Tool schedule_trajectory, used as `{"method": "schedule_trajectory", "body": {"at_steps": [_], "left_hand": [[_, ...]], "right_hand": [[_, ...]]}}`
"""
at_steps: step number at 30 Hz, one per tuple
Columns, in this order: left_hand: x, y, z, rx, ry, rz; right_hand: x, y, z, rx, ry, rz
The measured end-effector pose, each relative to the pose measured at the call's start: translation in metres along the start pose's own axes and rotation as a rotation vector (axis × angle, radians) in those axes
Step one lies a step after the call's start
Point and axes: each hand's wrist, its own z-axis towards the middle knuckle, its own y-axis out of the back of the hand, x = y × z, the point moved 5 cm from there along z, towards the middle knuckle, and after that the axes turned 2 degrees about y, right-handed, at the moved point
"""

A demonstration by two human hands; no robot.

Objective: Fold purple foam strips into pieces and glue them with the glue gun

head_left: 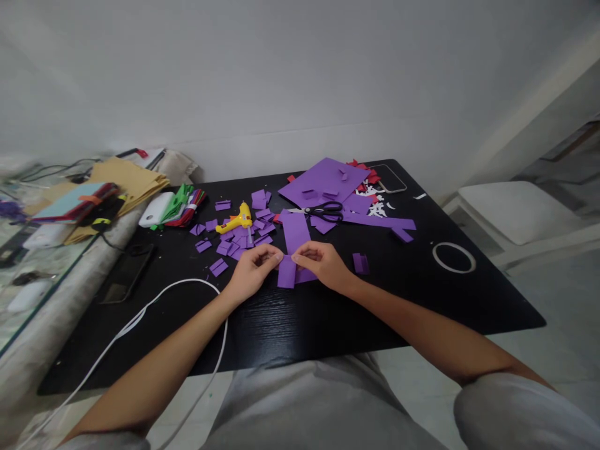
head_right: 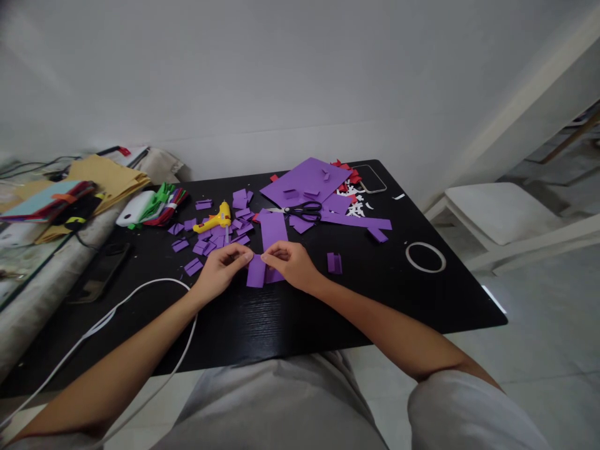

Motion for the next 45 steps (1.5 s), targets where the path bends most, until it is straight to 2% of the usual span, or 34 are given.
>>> {"method": "schedule_trajectory", "body": {"at_steps": [4,11,14,20,25,29,32,35,37,38,42,45], "left_hand": [[-0.001,0.001,0.0,-0.002,-0.018,0.033],[0.005,-0.003,0.002,0.028,-0.013,-0.032],[0.004,-0.007,0.002,0.06,-0.034,-0.051],[0.0,-0.011,0.005,0.138,0.018,-0.06],[0.0,-0.006,0.017,0.213,0.062,0.051],[-0.007,-0.005,0.049,0.204,0.043,0.135],[-0.02,-0.022,0.086,0.24,-0.049,0.306],[-0.035,-0.052,0.125,0.257,-0.207,0.542],[-0.036,-0.075,0.147,0.297,-0.253,0.835],[-0.036,-0.084,0.157,0.308,-0.254,0.882],[-0.031,-0.109,0.18,0.344,-0.231,1.0],[-0.03,-0.118,0.185,0.379,-0.21,1.093]], "right_hand": [[-0.001,-0.003,0.001,0.061,-0.08,0.1],[-0.011,-0.01,0.0,0.225,-0.372,0.392],[-0.015,-0.009,-0.001,0.31,-0.424,0.437],[-0.016,-0.007,0.001,0.433,-0.462,0.462],[-0.02,0.0,0.009,0.363,-0.469,0.493],[-0.024,0.002,0.012,0.346,-0.512,0.552],[-0.023,0.002,0.012,0.348,-0.493,0.535],[-0.022,0.002,0.009,0.384,-0.462,0.542],[-0.022,0.004,0.009,0.368,-0.438,0.566],[-0.023,0.006,0.009,0.344,-0.434,0.585],[-0.027,0.013,0.011,0.193,-0.46,0.691],[-0.026,0.01,0.011,0.168,-0.47,0.741]]}}
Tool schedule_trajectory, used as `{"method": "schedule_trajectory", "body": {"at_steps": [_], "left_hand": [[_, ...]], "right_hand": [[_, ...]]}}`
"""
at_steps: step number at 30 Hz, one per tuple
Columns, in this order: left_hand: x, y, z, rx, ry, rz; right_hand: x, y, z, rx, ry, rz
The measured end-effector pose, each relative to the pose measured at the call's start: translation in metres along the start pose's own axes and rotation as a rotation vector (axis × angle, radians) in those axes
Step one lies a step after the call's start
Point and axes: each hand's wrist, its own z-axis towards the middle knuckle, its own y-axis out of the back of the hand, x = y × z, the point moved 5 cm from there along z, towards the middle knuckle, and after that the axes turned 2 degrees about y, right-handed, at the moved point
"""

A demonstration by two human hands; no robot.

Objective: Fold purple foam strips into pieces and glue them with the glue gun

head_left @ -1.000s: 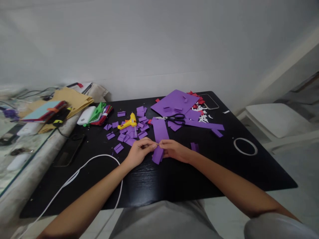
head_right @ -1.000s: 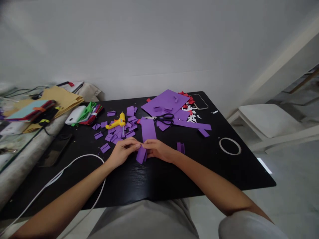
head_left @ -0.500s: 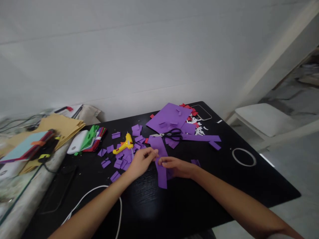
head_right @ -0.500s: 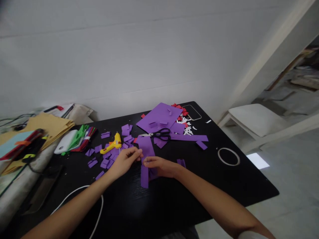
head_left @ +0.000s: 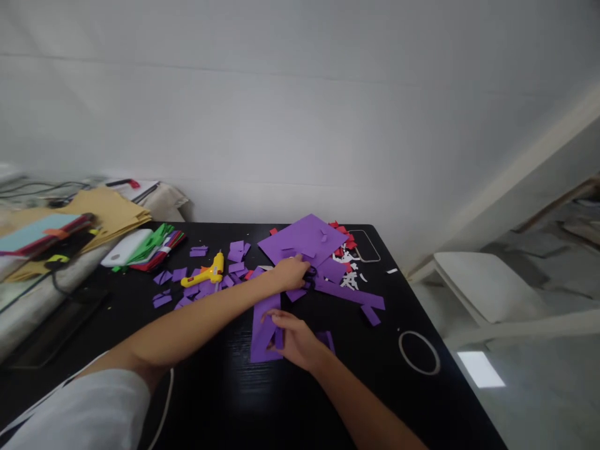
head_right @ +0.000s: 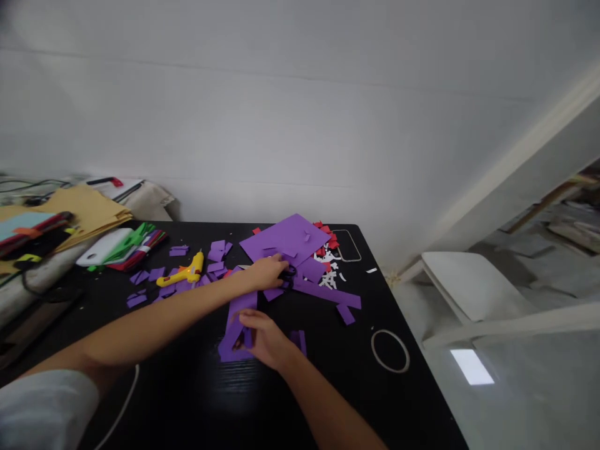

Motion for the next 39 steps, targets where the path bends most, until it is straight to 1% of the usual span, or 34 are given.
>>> {"method": "schedule_trajectory", "body": {"at_steps": [2,4,6,8,9,10,12,14,15,16,17,18,19,21,22,25,26,28,29,30,32,35,38,39], "left_hand": [[-0.005,0.002,0.002,0.02,-0.015,0.043],[-0.011,0.01,0.003,0.022,-0.052,0.068],[-0.014,0.025,0.001,0.002,-0.082,0.079],[-0.013,0.046,-0.004,-0.047,-0.104,0.068],[-0.01,0.06,-0.009,-0.12,-0.112,0.013],[-0.005,0.074,-0.015,-0.205,-0.087,-0.068],[0.01,0.099,-0.034,-0.383,-0.01,-0.317],[0.025,0.113,-0.06,-0.537,0.03,-0.656],[0.031,0.115,-0.073,-0.584,0.043,-0.805],[0.035,0.114,-0.086,-0.605,0.046,-0.925],[0.037,0.113,-0.1,-0.634,0.041,-0.998],[0.038,0.11,-0.114,-0.654,0.02,-1.018],[0.037,0.108,-0.127,-0.668,-0.01,-0.981],[0.031,0.101,-0.152,-0.659,-0.111,-0.795],[0.027,0.096,-0.162,-0.625,-0.16,-0.668],[0.012,0.075,-0.184,-0.437,-0.385,-0.276],[0.009,0.066,-0.19,-0.389,-0.439,-0.176],[0.007,0.053,-0.199,-0.365,-0.478,-0.053],[0.007,0.048,-0.202,-0.347,-0.465,-0.043],[0.008,0.043,-0.205,-0.332,-0.445,-0.062],[0.011,0.037,-0.209,-0.3,-0.375,-0.188],[0.017,0.033,-0.212,-0.275,-0.24,-0.503],[0.027,0.023,-0.207,-0.25,-0.016,-0.853],[0.03,0.018,-0.204,-0.218,0.055,-0.961]], "right_hand": [[-0.002,-0.002,0.0,0.011,-0.005,0.018],[-0.004,-0.002,0.0,-0.008,-0.024,0.064],[-0.005,-0.001,0.0,-0.046,-0.044,0.117],[-0.005,0.0,-0.001,-0.07,-0.06,0.142],[-0.005,0.0,-0.001,-0.073,-0.068,0.14],[-0.004,-0.001,-0.001,-0.07,-0.072,0.129],[-0.002,-0.001,-0.002,-0.071,-0.067,0.089],[0.0,0.002,-0.002,-0.094,-0.05,0.066],[0.001,0.005,-0.002,-0.107,-0.048,0.067],[0.002,0.007,-0.001,-0.112,-0.043,0.059],[0.002,0.009,-0.001,-0.11,-0.047,0.054],[0.002,0.01,0.0,-0.107,-0.046,0.06],[0.003,0.011,0.0,-0.105,-0.043,0.083],[0.004,0.01,0.0,-0.104,-0.03,0.125],[0.005,0.009,0.0,-0.11,-0.015,0.128],[0.005,-0.002,0.001,-0.101,-0.063,0.102],[0.006,-0.004,0.002,-0.129,-0.039,0.094],[0.008,-0.007,0.003,-0.185,0.0,0.066],[0.009,-0.009,0.003,-0.2,0.018,0.042],[0.009,-0.011,0.004,-0.205,0.029,0.014],[0.009,-0.014,0.003,-0.199,0.05,-0.058],[0.014,-0.02,0.0,-0.191,0.137,-0.19],[0.021,-0.03,-0.003,-0.194,0.254,-0.329],[0.023,-0.033,-0.003,-0.203,0.284,-0.372]]}}
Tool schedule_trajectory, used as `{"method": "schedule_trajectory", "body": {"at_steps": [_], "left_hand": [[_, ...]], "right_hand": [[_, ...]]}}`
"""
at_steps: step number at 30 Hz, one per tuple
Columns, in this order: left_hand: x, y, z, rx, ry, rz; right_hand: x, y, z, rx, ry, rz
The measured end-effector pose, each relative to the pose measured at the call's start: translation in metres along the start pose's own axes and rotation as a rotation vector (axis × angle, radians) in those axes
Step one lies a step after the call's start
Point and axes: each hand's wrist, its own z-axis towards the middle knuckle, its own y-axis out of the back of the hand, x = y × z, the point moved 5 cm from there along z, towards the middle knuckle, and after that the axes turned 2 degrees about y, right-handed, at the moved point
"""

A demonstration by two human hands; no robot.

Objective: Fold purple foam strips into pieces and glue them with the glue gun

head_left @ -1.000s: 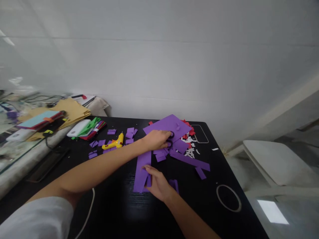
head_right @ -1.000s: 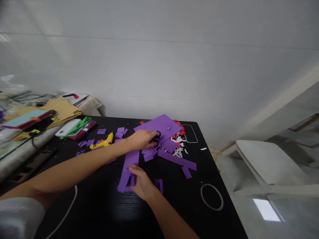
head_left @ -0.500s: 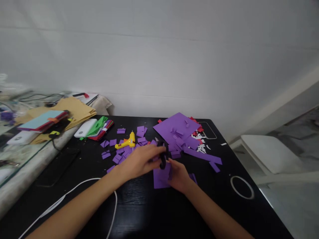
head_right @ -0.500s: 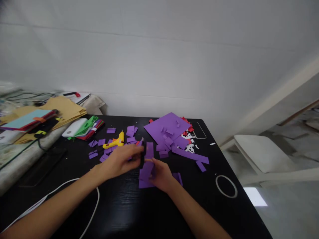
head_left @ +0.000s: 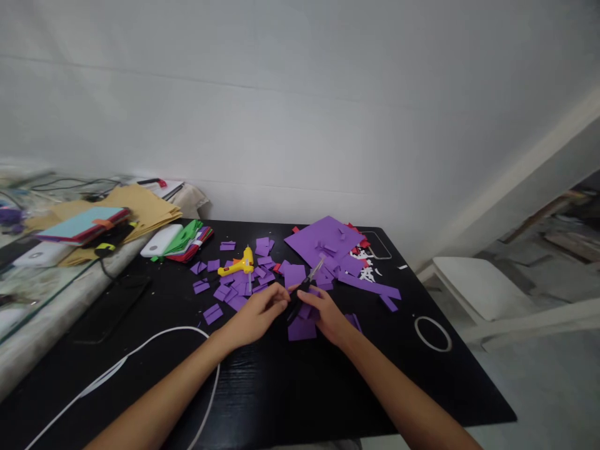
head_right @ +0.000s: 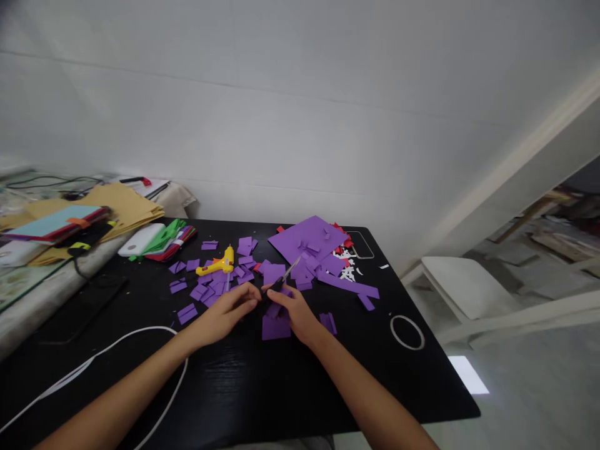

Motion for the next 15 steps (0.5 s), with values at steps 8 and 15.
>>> {"method": "schedule_trajectory", "body": {"at_steps": [8,15], "left_hand": [[0.037,-0.01,0.009,-0.042,0.209,-0.472],[0.053,-0.01,0.008,-0.161,0.274,-0.532]], "right_hand": [[-0.002,0.004,0.011,-0.035,0.047,0.072],[-0.007,0.026,0.015,-0.039,-0.024,0.264]]}}
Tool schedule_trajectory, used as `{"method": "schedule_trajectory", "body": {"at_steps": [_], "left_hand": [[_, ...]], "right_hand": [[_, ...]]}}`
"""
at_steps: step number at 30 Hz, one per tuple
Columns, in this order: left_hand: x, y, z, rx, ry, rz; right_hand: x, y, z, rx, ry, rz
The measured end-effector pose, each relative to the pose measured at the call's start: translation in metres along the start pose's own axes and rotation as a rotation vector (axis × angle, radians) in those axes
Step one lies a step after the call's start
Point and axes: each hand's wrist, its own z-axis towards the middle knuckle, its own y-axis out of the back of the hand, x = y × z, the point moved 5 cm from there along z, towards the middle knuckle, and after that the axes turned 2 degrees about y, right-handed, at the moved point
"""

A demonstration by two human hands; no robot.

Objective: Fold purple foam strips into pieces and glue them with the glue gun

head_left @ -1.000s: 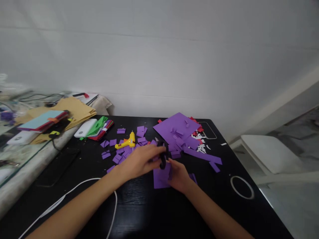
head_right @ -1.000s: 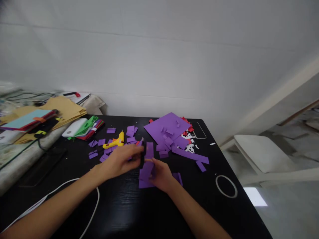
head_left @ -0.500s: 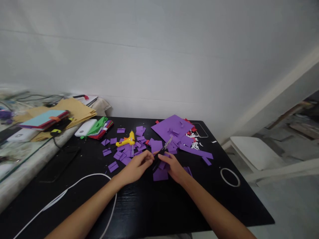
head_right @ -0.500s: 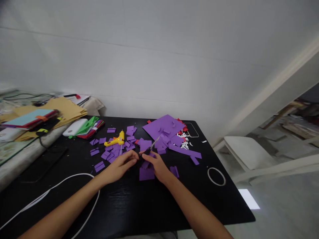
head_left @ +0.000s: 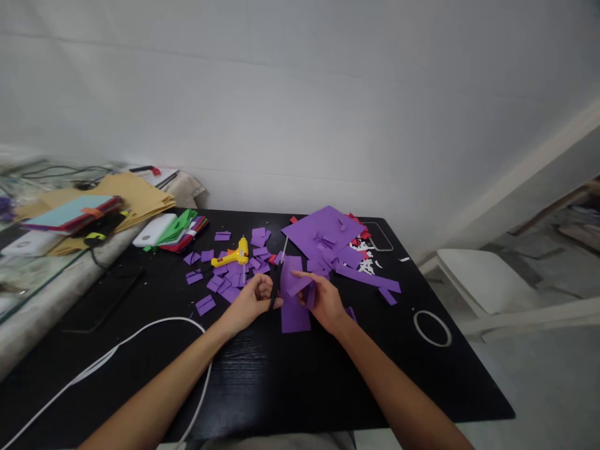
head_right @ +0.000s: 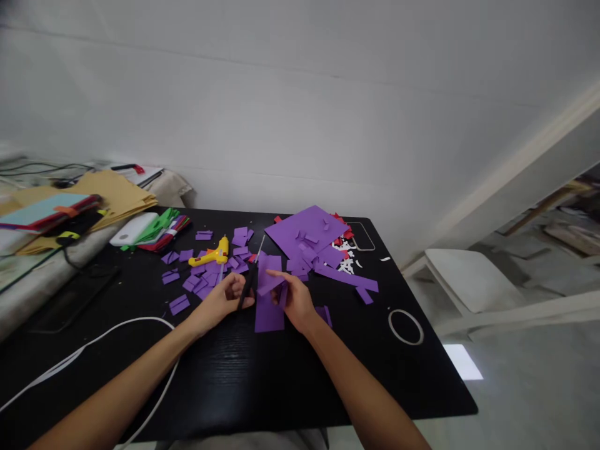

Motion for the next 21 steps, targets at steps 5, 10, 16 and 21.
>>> {"method": "schedule_trajectory", "body": {"at_steps": [5,10,16,21], "left_hand": [[0.003,0.007,0.0,-0.062,0.003,0.027],[-0.002,0.014,-0.001,-0.108,-0.119,0.1],[-0.006,0.008,-0.008,-0.079,-0.141,0.195],[-0.009,0.002,-0.015,-0.021,-0.125,0.244]], "right_hand": [[0.003,0.005,-0.001,-0.024,-0.014,0.006],[0.014,0.009,0.005,0.017,-0.044,-0.037],[0.016,0.029,0.011,-0.048,0.059,0.033],[0.01,0.031,0.005,-0.031,0.052,0.003]]}}
